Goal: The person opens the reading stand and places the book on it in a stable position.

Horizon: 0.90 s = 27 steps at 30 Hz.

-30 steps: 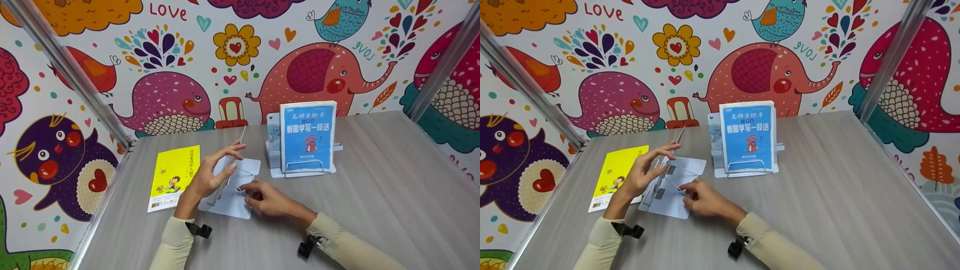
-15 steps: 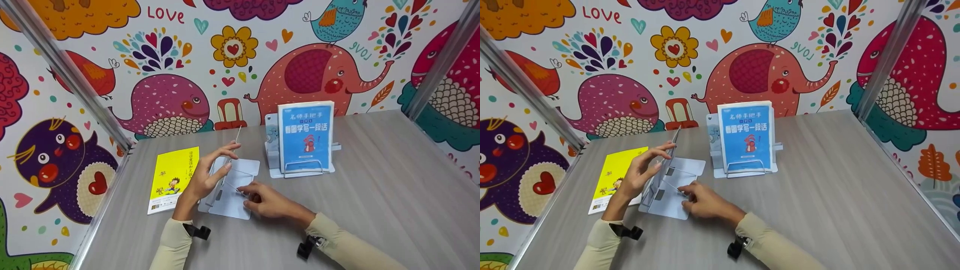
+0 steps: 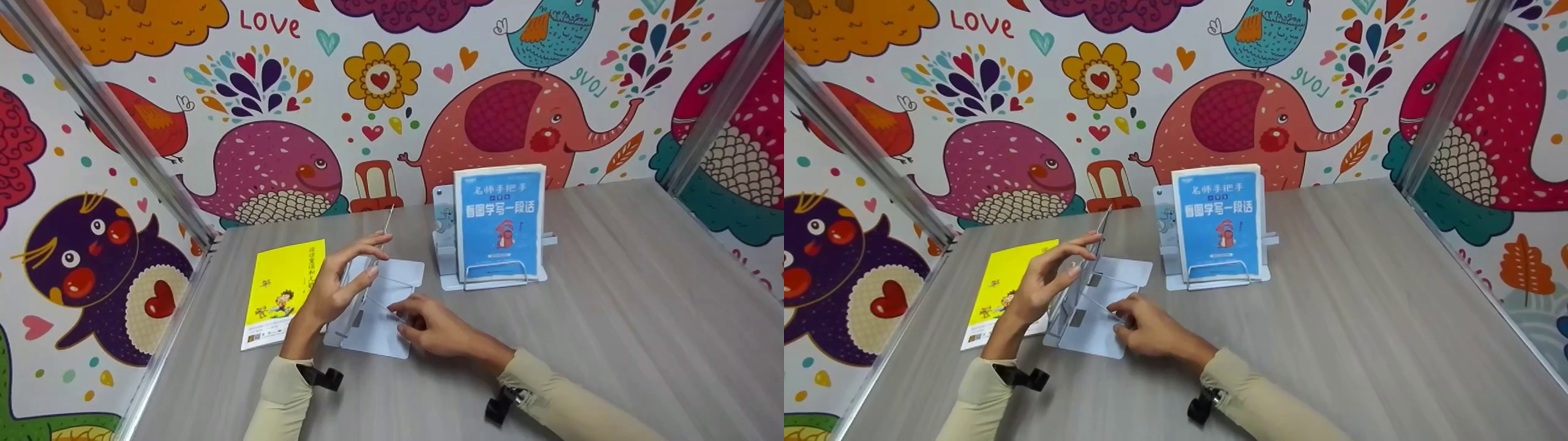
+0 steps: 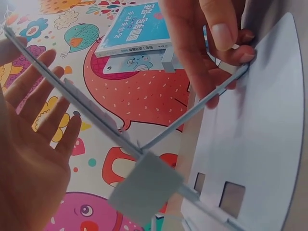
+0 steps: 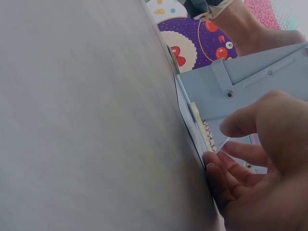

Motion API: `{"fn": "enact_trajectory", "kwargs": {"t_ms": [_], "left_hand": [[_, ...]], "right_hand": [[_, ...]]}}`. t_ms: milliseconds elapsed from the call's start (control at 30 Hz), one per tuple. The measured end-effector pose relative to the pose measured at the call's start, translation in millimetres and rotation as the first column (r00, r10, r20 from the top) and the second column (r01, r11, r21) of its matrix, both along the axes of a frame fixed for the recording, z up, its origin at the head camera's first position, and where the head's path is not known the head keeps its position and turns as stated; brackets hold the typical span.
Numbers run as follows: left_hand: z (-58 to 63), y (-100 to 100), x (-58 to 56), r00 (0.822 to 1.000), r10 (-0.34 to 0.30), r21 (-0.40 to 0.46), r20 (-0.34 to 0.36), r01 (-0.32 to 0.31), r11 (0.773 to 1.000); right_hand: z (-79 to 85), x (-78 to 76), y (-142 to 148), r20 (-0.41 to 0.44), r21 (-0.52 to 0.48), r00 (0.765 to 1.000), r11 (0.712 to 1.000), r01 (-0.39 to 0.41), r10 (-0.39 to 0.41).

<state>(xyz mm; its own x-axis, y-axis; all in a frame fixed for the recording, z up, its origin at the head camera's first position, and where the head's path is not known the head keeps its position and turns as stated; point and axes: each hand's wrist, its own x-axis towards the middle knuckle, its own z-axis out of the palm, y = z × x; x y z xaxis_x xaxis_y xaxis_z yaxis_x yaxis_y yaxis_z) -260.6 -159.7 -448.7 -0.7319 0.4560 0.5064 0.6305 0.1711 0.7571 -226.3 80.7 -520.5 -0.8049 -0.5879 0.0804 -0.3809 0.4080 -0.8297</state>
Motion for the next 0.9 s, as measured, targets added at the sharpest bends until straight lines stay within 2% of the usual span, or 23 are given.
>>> {"fn": "enact_trajectory", "kwargs": {"t_ms": [167, 267, 300, 367, 433, 500, 567, 600, 700, 900], "left_hand": [[-2.8, -2.5, -1.1, 0.999, -0.031, 0.026, 0.032, 0.030, 0.999], [-6.3, -7.1, -4.2, 0.997, -0.026, 0.050, 0.073, 0.022, 0.998], [-8.4, -9.5, -6.3, 0.996, -0.009, 0.060, 0.094, 0.003, 0.998], [-14.8, -15.6, -10.8, 0.987, 0.065, 0.064, 0.148, -0.075, 0.995], [-23.3, -23.7, -15.6, 0.965, 0.166, 0.040, 0.202, -0.178, 0.983], [-32.8, -32.6, -20.0, 0.929, 0.273, -0.026, 0.249, -0.276, 0.961], [-41.9, -40.6, -22.5, 0.893, 0.348, -0.108, 0.285, -0.331, 0.938], [-46.0, -44.0, -23.6, 0.881, 0.369, -0.146, 0.297, -0.340, 0.929], [-54.2, -49.3, -25.8, 0.858, 0.390, -0.224, 0.335, -0.330, 0.917], [-60.9, -50.4, -28.1, 0.849, 0.375, -0.246, 0.373, -0.298, 0.922]], "right_hand": [[-0.8, 0.8, -0.1, 0.010, -0.007, 1.000, 1.000, 0.011, -0.011], [-1.1, 2.1, -1.5, 0.005, -0.036, 1.000, 0.999, 0.018, -0.018], [-0.8, 2.9, -2.1, 0.002, -0.049, 1.000, 0.999, 0.020, -0.020], [0.0, 4.4, -3.6, -0.002, -0.071, 1.000, 0.997, 0.026, -0.026], [1.8, 6.4, -5.2, 0.000, -0.094, 1.000, 0.995, 0.023, -0.023], [4.0, 8.8, -7.0, 0.007, -0.109, 1.000, 0.994, 0.018, -0.017], [6.4, 11.4, -10.3, 0.004, -0.120, 1.000, 0.993, 0.005, -0.004], [7.5, 12.7, -12.4, -0.006, -0.125, 1.000, 0.992, -0.005, 0.005], [11.1, 16.9, -20.1, -0.058, -0.135, 0.998, 0.990, -0.036, 0.029], [21.4, 23.5, -36.7, -0.146, -0.160, 0.988, 0.985, -0.062, 0.038]]}}
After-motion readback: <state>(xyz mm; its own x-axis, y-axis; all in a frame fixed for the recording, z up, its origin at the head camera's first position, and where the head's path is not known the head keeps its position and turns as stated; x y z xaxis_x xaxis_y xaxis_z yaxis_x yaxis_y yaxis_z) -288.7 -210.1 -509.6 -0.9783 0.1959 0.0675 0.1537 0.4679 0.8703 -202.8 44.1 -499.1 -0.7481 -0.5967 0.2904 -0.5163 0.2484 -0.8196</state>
